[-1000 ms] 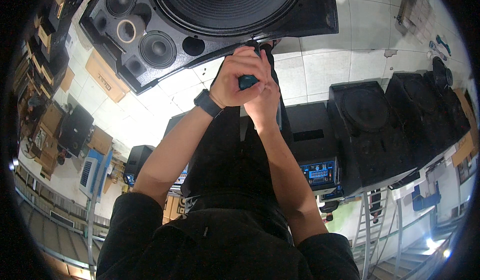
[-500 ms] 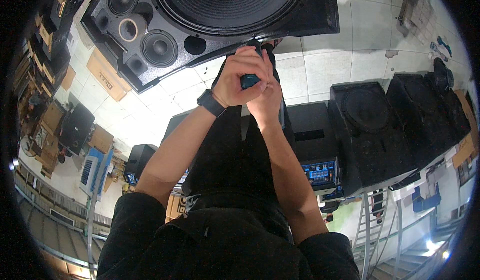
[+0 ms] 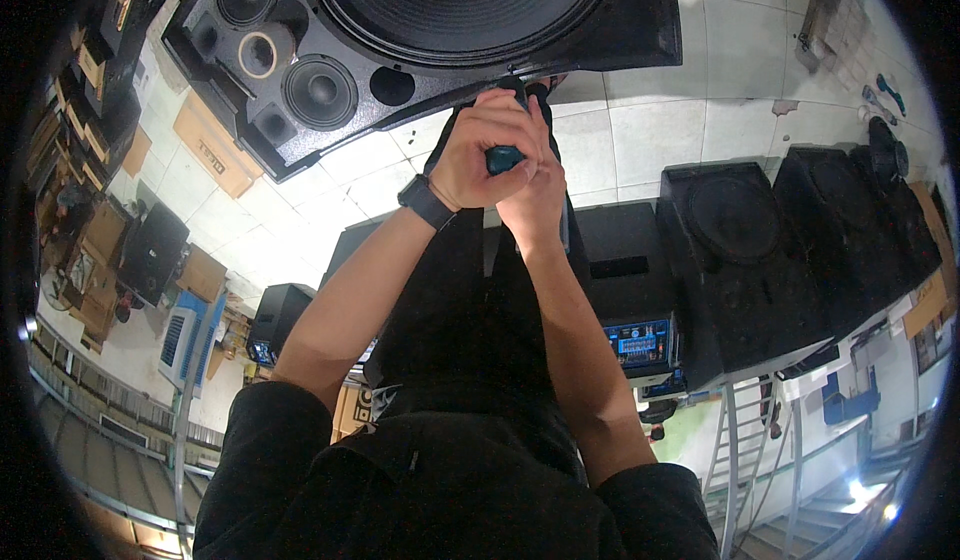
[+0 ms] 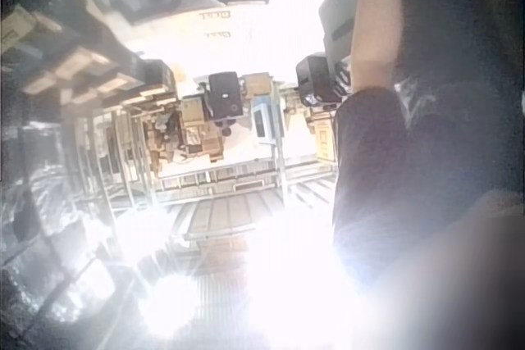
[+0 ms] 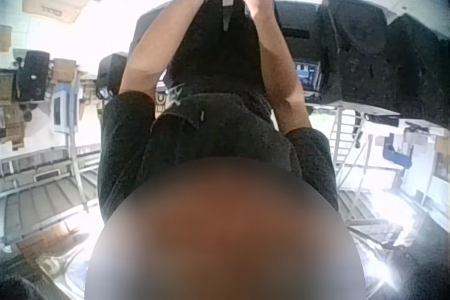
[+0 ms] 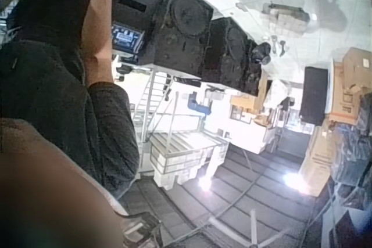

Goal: The person uses a cordless drill to drive screws into the frame of a large speaker. They repeatedly position the drill, drive screws, and reposition the speaker to access different screw holes around the perimeter.

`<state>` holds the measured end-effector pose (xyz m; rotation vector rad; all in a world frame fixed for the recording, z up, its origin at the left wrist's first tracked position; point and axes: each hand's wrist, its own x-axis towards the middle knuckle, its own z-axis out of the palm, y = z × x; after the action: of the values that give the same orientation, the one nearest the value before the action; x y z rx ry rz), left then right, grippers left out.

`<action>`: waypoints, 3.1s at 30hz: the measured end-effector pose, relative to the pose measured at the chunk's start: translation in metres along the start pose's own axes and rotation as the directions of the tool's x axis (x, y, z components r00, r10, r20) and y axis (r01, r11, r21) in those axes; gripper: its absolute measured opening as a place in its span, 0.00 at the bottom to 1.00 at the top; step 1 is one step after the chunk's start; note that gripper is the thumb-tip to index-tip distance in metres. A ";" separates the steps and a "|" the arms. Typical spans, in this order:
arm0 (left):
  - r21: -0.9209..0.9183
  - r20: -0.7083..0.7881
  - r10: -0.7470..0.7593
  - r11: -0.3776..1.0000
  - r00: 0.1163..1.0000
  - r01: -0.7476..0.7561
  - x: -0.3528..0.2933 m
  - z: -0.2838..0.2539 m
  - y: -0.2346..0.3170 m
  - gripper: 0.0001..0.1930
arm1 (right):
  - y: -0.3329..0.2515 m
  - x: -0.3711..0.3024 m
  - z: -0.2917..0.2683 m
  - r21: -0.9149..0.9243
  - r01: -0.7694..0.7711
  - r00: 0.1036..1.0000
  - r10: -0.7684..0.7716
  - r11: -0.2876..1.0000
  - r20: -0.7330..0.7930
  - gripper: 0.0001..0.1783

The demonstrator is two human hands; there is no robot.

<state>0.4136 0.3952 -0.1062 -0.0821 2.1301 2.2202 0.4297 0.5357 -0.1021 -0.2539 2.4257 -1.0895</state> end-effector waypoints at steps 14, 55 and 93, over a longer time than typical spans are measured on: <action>0.014 -0.011 0.020 1.000 1.000 -0.020 -0.002 0.004 -0.003 0.04 | 0.008 -0.001 0.001 -0.064 0.039 0.999 -0.040 0.997 -0.004 0.34; 0.019 -0.182 -0.025 0.999 0.983 0.029 0.004 0.010 -0.003 0.03 | 0.009 0.020 -0.020 0.007 0.016 0.996 -0.016 1.000 0.086 0.51; 0.033 -0.330 -0.061 0.997 0.942 0.076 -0.011 0.025 -0.004 0.03 | -0.002 0.045 -0.053 -0.192 -0.084 0.921 0.150 0.978 0.360 0.48</action>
<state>0.4250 0.4199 -0.1087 -0.5545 2.2919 2.2481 0.3645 0.5536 -0.0848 -0.3346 2.1593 -0.7021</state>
